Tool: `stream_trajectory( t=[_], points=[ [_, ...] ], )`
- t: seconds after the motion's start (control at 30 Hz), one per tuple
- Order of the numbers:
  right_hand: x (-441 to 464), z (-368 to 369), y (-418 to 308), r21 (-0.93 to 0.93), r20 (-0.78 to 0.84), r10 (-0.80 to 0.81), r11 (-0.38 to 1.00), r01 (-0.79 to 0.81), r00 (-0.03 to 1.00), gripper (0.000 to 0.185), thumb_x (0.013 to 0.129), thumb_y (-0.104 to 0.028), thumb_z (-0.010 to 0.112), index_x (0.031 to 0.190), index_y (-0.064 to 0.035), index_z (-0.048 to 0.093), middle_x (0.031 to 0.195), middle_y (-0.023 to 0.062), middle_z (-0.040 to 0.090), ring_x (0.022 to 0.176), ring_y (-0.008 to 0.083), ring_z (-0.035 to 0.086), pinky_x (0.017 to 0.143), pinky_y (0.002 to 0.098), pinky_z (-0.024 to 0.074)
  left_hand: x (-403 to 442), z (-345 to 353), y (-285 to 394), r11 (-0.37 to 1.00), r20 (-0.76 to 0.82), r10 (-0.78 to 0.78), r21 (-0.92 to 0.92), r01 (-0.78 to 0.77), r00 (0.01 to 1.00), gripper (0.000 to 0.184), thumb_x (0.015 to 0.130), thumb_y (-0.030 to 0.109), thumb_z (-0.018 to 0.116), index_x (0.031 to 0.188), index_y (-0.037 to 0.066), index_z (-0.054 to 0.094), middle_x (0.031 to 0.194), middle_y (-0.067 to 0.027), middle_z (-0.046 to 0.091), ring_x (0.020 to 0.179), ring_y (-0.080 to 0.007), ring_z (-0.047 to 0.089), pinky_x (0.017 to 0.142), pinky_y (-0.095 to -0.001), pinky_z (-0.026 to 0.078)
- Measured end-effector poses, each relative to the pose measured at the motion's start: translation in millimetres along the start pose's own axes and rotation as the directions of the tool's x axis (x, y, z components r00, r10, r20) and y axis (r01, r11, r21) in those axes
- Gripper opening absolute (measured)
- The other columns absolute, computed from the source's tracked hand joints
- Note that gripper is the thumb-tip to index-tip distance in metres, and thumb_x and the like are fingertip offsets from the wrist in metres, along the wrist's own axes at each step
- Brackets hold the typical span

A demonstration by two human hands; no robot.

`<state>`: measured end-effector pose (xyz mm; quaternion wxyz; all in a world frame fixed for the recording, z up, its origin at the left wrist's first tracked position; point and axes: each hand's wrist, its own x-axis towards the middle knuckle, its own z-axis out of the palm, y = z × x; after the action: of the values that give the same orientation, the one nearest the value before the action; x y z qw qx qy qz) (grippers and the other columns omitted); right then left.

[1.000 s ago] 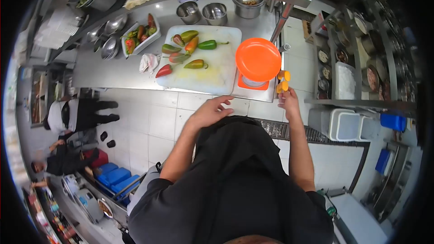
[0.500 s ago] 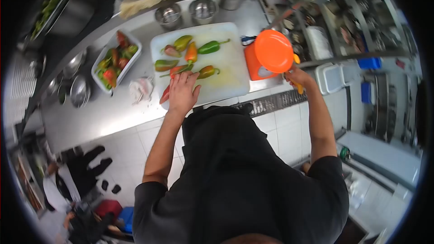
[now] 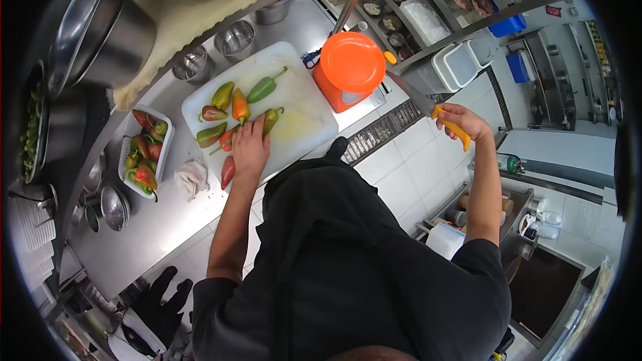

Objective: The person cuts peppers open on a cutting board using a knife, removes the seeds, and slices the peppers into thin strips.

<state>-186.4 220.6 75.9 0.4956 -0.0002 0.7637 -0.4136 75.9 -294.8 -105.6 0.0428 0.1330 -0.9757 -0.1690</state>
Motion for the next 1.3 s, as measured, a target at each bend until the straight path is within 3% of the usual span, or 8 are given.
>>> stream_trajectory(
  t=[0.47,0.63,0.73,0.77,0.93,1.13,1.2,1.3],
  points=[
    [67.5,-2.6,-62.0,-0.679,-0.135,0.087,0.717,-0.156,0.987,0.028,0.104,-0.025,0.060,0.110,0.0008,0.069,0.080,0.0097,0.071,0.061,0.0189,0.066,0.052,0.0363,0.0548,-0.6,7.8,35.9,0.981,-0.113,-0.181,0.050,0.188,0.977,0.066,0.092,0.024,0.080,0.152,0.015,0.056,0.122,-0.0165,0.070,0.115,-0.0389,0.067,0.100,-0.0513,0.052],
    [90.2,-2.2,-46.7,-0.691,-0.086,0.141,0.705,-0.161,0.986,0.025,0.103,-0.021,0.062,0.109,0.0023,0.069,0.080,0.0107,0.073,0.061,0.0211,0.069,0.052,0.0357,0.0561,-4.1,8.0,49.1,0.934,-0.081,-0.341,-0.144,0.327,0.937,0.069,0.088,0.019,0.083,0.152,0.016,0.057,0.124,-0.0178,0.070,0.113,-0.0415,0.069,0.098,-0.0518,0.055],
    [145.2,6.1,-35.4,-0.599,-0.059,0.027,0.799,-0.057,0.998,0.029,0.103,-0.022,0.063,0.116,0.0031,0.070,0.083,0.0109,0.074,0.060,0.0204,0.069,0.052,0.0363,0.0566,-6.5,7.0,58.2,0.894,-0.010,-0.393,-0.237,0.380,0.919,0.069,0.088,0.018,0.083,0.152,0.014,0.057,0.130,-0.0174,0.068,0.119,-0.0414,0.066,0.102,-0.0509,0.053],
    [165.5,6.2,-28.6,-0.610,-0.071,-0.078,0.792,0.019,0.994,0.035,0.103,-0.025,0.065,0.124,0.0031,0.071,0.087,0.0098,0.074,0.064,0.0186,0.070,0.055,0.0354,0.0575,-8.7,5.6,59.6,0.914,-0.083,-0.361,-0.230,0.334,0.929,0.068,0.088,0.018,0.084,0.151,0.014,0.057,0.132,-0.0179,0.066,0.121,-0.0414,0.065,0.104,-0.0513,0.052],
    [222.5,-13.4,-48.3,-0.457,-0.028,-0.057,0.889,0.038,0.998,0.046,0.105,-0.038,0.057,0.130,-0.0011,0.071,0.101,0.0080,0.074,0.082,0.0191,0.072,0.072,0.0365,0.0597,-0.2,-1.4,56.9,0.958,-0.343,-0.273,-0.179,0.223,0.899,0.065,0.088,0.021,0.085,0.148,0.012,0.060,0.141,-0.0174,0.061,0.131,-0.0404,0.058,0.112,-0.0523,0.046],
    [279.3,-25.0,-103.7,-0.085,-0.113,-0.031,0.996,0.021,0.993,0.052,0.108,-0.043,0.051,0.144,-0.0080,0.063,0.108,0.0055,0.075,0.095,0.0210,0.073,0.087,0.0425,0.0590,59.0,-5.6,67.7,0.998,-0.250,-0.061,-0.010,0.060,0.966,0.070,0.093,0.045,0.078,0.154,0.017,0.057,0.164,-0.0167,0.046,0.154,-0.0393,0.040,0.130,-0.0592,0.027],
    [295.8,-15.1,-123.7,-0.088,-0.006,0.053,0.995,-0.053,0.999,0.054,0.108,-0.043,0.052,0.149,-0.0087,0.060,0.108,0.0052,0.075,0.096,0.0206,0.073,0.088,0.0438,0.0591,67.3,1.9,71.6,0.997,-0.192,-0.050,0.047,0.060,0.980,0.074,0.093,0.050,0.076,0.157,0.020,0.056,0.171,-0.0158,0.039,0.159,-0.0390,0.034,0.132,-0.0618,0.020],
    [315.1,-4.9,-119.6,-0.532,0.090,0.077,0.847,-0.017,0.993,0.048,0.101,-0.038,0.068,0.135,-0.0049,0.069,0.097,0.0078,0.077,0.077,0.0206,0.072,0.069,0.0411,0.0604,67.4,20.4,59.9,0.991,-0.144,-0.088,0.085,0.101,0.986,0.069,0.096,0.048,0.073,0.157,0.021,0.057,0.176,-0.0129,0.033,0.161,-0.0384,0.031,0.133,-0.0608,0.018]
  ],
)
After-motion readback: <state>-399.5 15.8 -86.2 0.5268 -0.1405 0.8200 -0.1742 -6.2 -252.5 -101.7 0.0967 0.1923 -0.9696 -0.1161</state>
